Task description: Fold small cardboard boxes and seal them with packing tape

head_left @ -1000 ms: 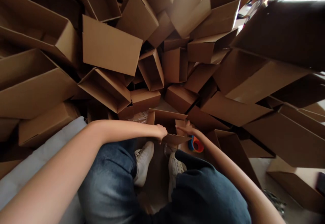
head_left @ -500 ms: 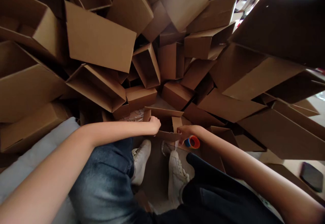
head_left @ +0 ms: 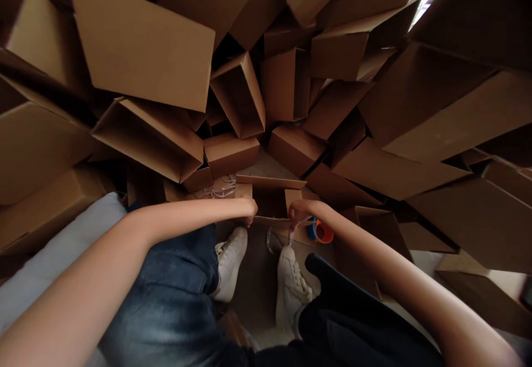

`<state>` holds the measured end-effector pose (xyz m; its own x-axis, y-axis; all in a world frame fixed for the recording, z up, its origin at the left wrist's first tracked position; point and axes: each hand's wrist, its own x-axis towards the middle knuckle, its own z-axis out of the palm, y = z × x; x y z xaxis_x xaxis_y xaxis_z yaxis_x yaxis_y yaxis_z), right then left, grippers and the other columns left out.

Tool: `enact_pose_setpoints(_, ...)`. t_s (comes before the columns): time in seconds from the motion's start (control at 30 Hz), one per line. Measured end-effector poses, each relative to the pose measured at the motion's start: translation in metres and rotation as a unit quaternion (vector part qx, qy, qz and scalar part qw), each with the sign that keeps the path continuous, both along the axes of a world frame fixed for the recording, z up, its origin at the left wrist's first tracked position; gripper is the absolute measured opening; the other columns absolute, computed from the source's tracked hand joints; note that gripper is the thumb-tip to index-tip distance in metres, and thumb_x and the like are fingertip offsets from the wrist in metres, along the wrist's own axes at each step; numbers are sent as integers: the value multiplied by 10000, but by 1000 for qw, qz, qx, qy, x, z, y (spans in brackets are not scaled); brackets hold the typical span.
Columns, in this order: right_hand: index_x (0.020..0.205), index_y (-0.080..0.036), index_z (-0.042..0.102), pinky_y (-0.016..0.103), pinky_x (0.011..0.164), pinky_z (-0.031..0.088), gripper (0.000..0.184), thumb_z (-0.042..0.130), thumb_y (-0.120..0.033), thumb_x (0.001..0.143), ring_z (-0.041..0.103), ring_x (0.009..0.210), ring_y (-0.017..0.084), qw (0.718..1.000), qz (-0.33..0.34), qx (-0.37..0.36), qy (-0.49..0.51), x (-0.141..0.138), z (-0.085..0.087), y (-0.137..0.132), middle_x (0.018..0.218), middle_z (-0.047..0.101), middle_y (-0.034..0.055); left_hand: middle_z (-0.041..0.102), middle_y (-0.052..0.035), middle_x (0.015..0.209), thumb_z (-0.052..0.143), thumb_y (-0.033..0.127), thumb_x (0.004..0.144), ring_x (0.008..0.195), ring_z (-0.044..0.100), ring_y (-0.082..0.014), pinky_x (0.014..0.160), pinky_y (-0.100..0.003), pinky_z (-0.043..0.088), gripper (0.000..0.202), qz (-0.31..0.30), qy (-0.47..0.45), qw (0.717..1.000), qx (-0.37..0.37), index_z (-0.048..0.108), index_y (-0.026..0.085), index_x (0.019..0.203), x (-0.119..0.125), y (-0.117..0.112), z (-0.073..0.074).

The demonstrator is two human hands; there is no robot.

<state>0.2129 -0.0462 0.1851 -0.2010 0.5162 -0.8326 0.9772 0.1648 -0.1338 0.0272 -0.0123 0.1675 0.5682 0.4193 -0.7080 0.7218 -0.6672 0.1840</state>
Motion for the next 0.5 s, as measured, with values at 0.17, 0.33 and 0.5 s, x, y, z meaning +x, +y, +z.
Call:
enact_pose_setpoints(0.17, 941, -242, 792, 280, 718, 490, 438, 798, -516, 599, 703, 906, 263, 1000, -16, 5, -1, 2, 2, 0, 950, 769, 42, 768, -159, 878, 959, 241, 432, 953, 694, -375, 883, -419, 544, 425, -30, 93, 995, 21, 806, 119, 809, 1, 3, 10)
enact_pose_setpoints(0.33, 961, -227, 793, 301, 729, 482, 357, 734, -452, 690, 695, 957, 284, 998, -44, 49, -7, 2, 7, -11, 972, 765, 77, 744, -213, 1026, 953, 204, 465, 1035, 681, -361, 900, -362, 547, 566, -35, 90, 994, 46, 777, 72, 986, -1, -2, 26)
enact_pose_setpoints(0.5, 960, -224, 796, 284, 725, 474, 328, 692, -436, 733, 697, 944, 266, 997, -60, 53, 5, 5, 4, -16, 983, 765, 78, 759, -203, 964, 895, 46, 503, 978, 714, -323, 860, -321, 567, 472, -39, 79, 995, 43, 775, 69, 958, -1, -6, 33)
